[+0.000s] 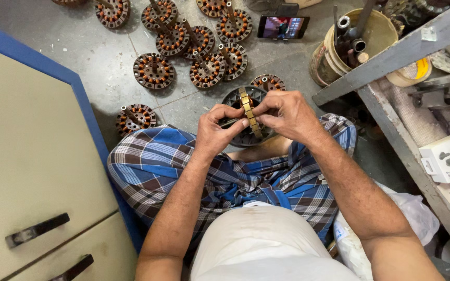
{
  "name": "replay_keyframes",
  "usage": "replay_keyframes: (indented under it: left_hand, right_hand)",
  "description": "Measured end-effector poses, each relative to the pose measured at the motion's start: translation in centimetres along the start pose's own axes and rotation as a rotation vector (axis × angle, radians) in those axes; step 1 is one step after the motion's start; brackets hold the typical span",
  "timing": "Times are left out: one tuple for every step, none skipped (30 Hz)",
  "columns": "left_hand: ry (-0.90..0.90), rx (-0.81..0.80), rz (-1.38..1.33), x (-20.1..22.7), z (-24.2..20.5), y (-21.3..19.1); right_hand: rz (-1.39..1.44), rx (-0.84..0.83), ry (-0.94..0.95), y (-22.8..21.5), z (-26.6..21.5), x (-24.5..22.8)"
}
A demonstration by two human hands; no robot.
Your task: The person sits on the floor and inserts small white insulating pieces into the slots of a motor stator. They use a green-handled screwdriver to press the pieces into place. Several similar stators are visible on the floor.
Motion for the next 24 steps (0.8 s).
replay_keyframes:
  left_hand:
    - [0.0, 0.002, 0.011, 0.0, 0.0, 0.0]
    - [0.0, 0.003, 0.021, 0.1, 0.1, 0.0]
    - [-0.003, 0.003, 0.032, 0.1, 0.0, -0.1]
    - [-0.006, 0.007, 0.031, 0.0, -0.1, -0.2]
    - [-0.01, 0.011, 0.031, 0.0, -0.1, -0.1]
    - [-0.015, 0.014, 0.031, -0.1, -0.2, -0.1]
    - [-0.005, 0.019, 0.025, -0.1, -0.3, -0.1]
    - [0.004, 0.024, 0.018, -0.2, -0.3, -0.1]
    - [0.017, 0.026, 0.012, -0.3, -0.2, -0.1]
    - [0.013, 0.025, 0.006, -0.4, -0.2, -0.1]
    - [0.009, 0.024, -0.001, -0.5, -0.1, -0.1]
    - [0.005, 0.022, -0.008, -0.5, -0.1, 0.0]
    - [0.007, 0.024, -0.019, -0.6, -0.1, 0.0]
    - [0.009, 0.026, -0.031, -0.7, -0.1, 0.0]
    - [0.01, 0.028, -0.043, -0.7, -0.2, 0.0]
    - [0.003, 0.027, -0.046, -0.8, -0.2, 0.0]
    - [-0.003, 0.026, -0.049, -0.9, -0.1, 0.0]
    - [-0.01, 0.024, -0.052, -1.0, -0.1, 0.0]
    - [-0.008, 0.025, -0.051, -1.0, -0.1, 0.0]
    - [-0.006, 0.026, -0.05, -1.1, 0.0, 0.0]
    - [-0.005, 0.025, -0.05, -1.1, 0.0, -0.1]
    - [0.003, 0.023, -0.049, -1.1, 0.0, 0.0]
    - [0.009, 0.022, -0.048, -1.1, 0.0, 0.0]
    - [0.016, 0.02, -0.047, -1.1, 0.1, -0.1]
  right_hand:
    - [0.103, -0.007, 0.022, 0.0, 0.0, 0.2]
    - [0.205, -0.014, 0.045, -0.1, -0.2, 0.5]
    - [0.311, -0.023, 0.07, -0.1, -0.3, 0.8]
    - [0.397, -0.033, 0.098, 0.0, -0.4, 1.1]
    - [0.484, -0.044, 0.127, 0.0, -0.4, 1.5]
    - [0.572, -0.055, 0.156, 0.1, -0.5, 1.9]
    - [0.588, -0.058, 0.144, 0.1, -0.5, 2.1]
    - [0.605, -0.062, 0.132, 0.2, -0.4, 2.3]
    - [0.621, -0.061, 0.12, 0.2, -0.3, 2.6]
    - [0.599, -0.068, 0.12, 0.2, -0.2, 2.7]
    - [0.576, -0.074, 0.12, 0.2, -0.2, 2.9]
    - [0.554, -0.08, 0.121, 0.2, -0.1, 3.0]
    - [0.554, -0.085, 0.119, 0.2, 0.0, 3.1]
    - [0.554, -0.091, 0.118, 0.2, 0.1, 3.2]
    - [0.555, -0.098, 0.117, 0.2, 0.2, 3.2]
    - [0.547, -0.1, 0.118, 0.2, 0.3, 3.2]
    - [0.538, -0.102, 0.121, 0.2, 0.4, 3.3]
    - [0.53, -0.104, 0.123, 0.2, 0.4, 3.3]
    - [0.522, -0.102, 0.115, 0.2, 0.4, 3.2]
    - [0.514, -0.1, 0.107, 0.1, 0.5, 3.2]
    - [0.506, -0.097, 0.099, 0.1, 0.5, 3.1]
    - [0.501, -0.096, 0.1, 0.1, 0.5, 3.1]
    - [0.495, -0.095, 0.099, 0.1, 0.5, 3.0]
    - [0.49, -0.094, 0.099, 0.2, 0.5, 3.0]
Point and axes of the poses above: each hand's wrist, its own z-axis towards the middle knuckle, its own y-axis out of the palm, x = y × z, the point moved 4 cm from there along z, towards the middle knuckle, and after that the axes turned 12 degrees about -x, right-handed, at the moved point
